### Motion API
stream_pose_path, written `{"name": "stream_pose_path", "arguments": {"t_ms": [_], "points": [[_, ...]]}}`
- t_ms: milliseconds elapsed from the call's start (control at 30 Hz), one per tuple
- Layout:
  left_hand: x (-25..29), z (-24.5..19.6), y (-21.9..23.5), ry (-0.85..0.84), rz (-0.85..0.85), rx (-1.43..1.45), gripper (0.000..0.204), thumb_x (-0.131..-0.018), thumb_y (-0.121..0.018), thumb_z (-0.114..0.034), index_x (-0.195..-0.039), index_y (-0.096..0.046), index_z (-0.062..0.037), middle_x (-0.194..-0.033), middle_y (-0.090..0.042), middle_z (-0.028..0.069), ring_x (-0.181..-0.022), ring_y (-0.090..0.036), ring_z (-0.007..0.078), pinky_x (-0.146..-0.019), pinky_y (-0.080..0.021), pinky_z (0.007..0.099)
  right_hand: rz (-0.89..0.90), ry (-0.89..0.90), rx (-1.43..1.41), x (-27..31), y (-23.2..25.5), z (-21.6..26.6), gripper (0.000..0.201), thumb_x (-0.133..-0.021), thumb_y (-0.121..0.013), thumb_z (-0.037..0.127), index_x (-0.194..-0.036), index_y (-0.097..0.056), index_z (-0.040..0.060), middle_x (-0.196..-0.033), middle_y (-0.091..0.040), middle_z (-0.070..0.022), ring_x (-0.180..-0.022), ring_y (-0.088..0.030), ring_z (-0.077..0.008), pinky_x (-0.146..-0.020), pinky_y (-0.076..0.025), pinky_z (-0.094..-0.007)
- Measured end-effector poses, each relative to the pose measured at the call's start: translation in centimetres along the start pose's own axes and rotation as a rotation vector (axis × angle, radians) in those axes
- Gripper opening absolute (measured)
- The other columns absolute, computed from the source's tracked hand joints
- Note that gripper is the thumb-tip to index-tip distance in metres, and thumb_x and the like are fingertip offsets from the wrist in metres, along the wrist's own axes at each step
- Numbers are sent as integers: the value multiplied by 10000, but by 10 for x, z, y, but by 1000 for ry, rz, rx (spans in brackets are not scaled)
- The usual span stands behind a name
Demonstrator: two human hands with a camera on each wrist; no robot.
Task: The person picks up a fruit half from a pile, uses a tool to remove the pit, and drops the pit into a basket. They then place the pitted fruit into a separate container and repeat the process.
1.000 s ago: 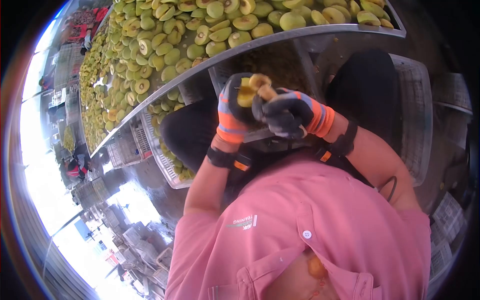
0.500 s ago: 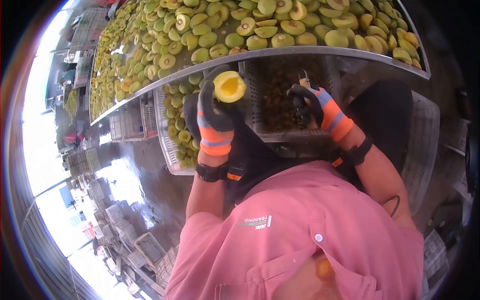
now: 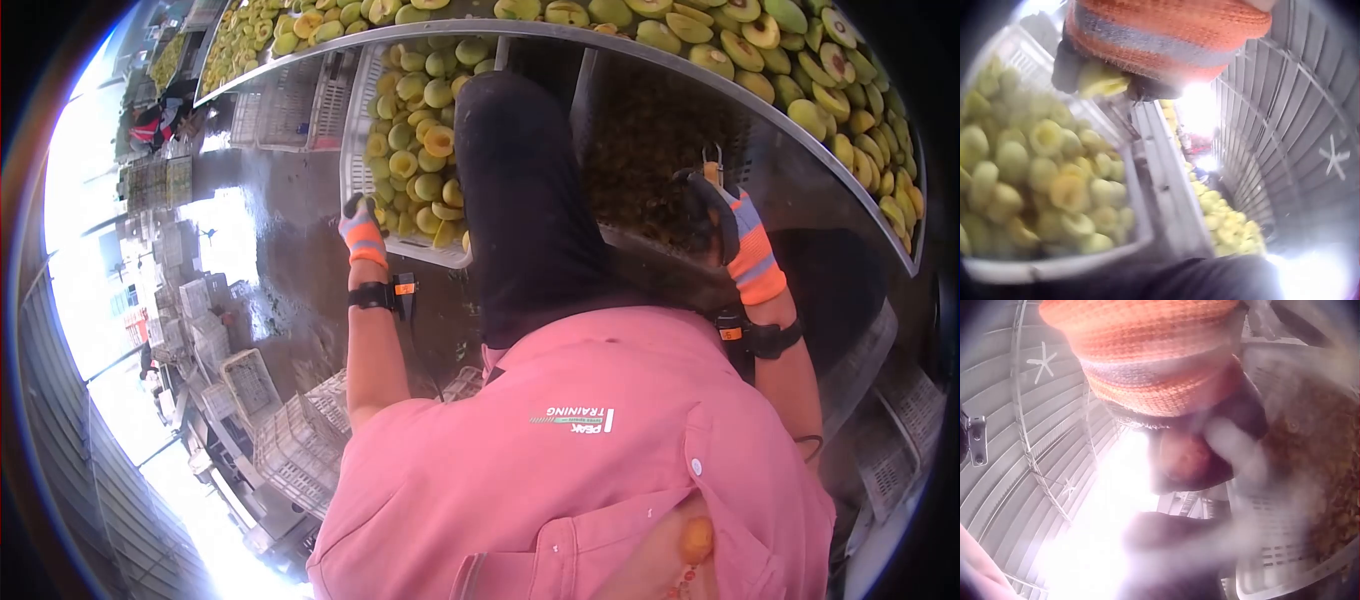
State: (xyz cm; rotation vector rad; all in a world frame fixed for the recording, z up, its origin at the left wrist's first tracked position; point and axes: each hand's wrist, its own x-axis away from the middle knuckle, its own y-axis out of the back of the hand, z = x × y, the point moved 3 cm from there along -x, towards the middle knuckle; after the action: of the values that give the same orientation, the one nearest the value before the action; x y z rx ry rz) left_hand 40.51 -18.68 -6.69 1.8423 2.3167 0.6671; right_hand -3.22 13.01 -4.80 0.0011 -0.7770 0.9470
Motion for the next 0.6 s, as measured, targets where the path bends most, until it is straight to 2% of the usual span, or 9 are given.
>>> {"name": "stream_pose_path", "arguments": {"t_ms": [67,100,200,300,400,433,500,533,600], "points": [[1,28,9,-6,32,-99,257,-862,-589,-63,-1109,-660,-58,-929,-669,22,-770,-594,113,-700,-472,243,-27,-40,167,2,-2,2,241,-904,-648,301,-952,-630,65,-650,-546,-1,-447,-486,-107,-372,-392,-272],[-16,50,16,-60,18,-144,280,-856,-588,-91,-1124,-658,-47,-937,-682,43,-808,-612,144,-731,-476,265,-42,-54,247,1,-4,4,235,-902,-649,298,-933,-626,66,-646,-549,-4,-441,-488,-114,-369,-395,-275],[-55,87,23,-271,-70,-361,364,-826,-648,-218,-1165,-651,-88,-892,-683,96,-794,-641,221,-670,-504,348,-42,-39,80,-13,3,-22,231,-895,-655,296,-855,-605,74,-629,-548,-12,-429,-494,-135,-362,-392,-290],[-56,67,1,-188,-18,-653,504,-831,-629,-253,-1298,-551,-78,-1241,-601,188,-1147,-569,331,-938,-453,405,-60,-27,147,-12,8,-27,236,-892,-658,296,-822,-590,81,-624,-546,-13,-425,-493,-142,-358,-390,-306],[-76,119,-23,-209,83,-1211,629,-829,-621,-350,-1394,-460,-124,-1407,-458,200,-1298,-427,375,-1033,-388,450,-77,-90,47,-17,14,-33,238,-888,-664,292,-802,-576,87,-619,-541,-12,-421,-490,-146,-356,-389,-318],[-71,120,-32,-182,90,-1172,690,-818,-619,-403,-1425,-426,-139,-1440,-410,200,-1336,-364,377,-1082,-336,454,-73,-104,13,-20,15,-34,236,-887,-665,289,-800,-574,89,-617,-539,-11,-422,-491,-147,-356,-389,-320],[-75,111,-41,-219,116,-1005,666,-822,-614,-412,-1403,-451,-132,-1406,-440,211,-1308,-395,379,-1077,-338,452,-62,-90,26,-20,19,-36,222,-888,-665,279,-808,-575,92,-615,-536,-8,-432,-498,-145,-359,-390,-318],[-67,94,-48,-231,128,-922,654,-824,-612,-416,-1393,-464,-128,-1390,-455,216,-1294,-410,380,-1074,-339,450,-61,-81,50,-19,19,-33,215,-888,-666,273,-812,-576,94,-615,-535,-6,-438,-501,-143,-361,-391,-316],[-46,37,-69,-427,99,-698,465,-853,-618,-297,-1271,-573,-98,-1255,-566,189,-1154,-532,351,-987,-417,424,-69,-52,169,-9,11,-17,199,-889,-667,261,-825,-578,96,-618,-534,-3,-451,-507,-137,-368,-394,-308]]}}
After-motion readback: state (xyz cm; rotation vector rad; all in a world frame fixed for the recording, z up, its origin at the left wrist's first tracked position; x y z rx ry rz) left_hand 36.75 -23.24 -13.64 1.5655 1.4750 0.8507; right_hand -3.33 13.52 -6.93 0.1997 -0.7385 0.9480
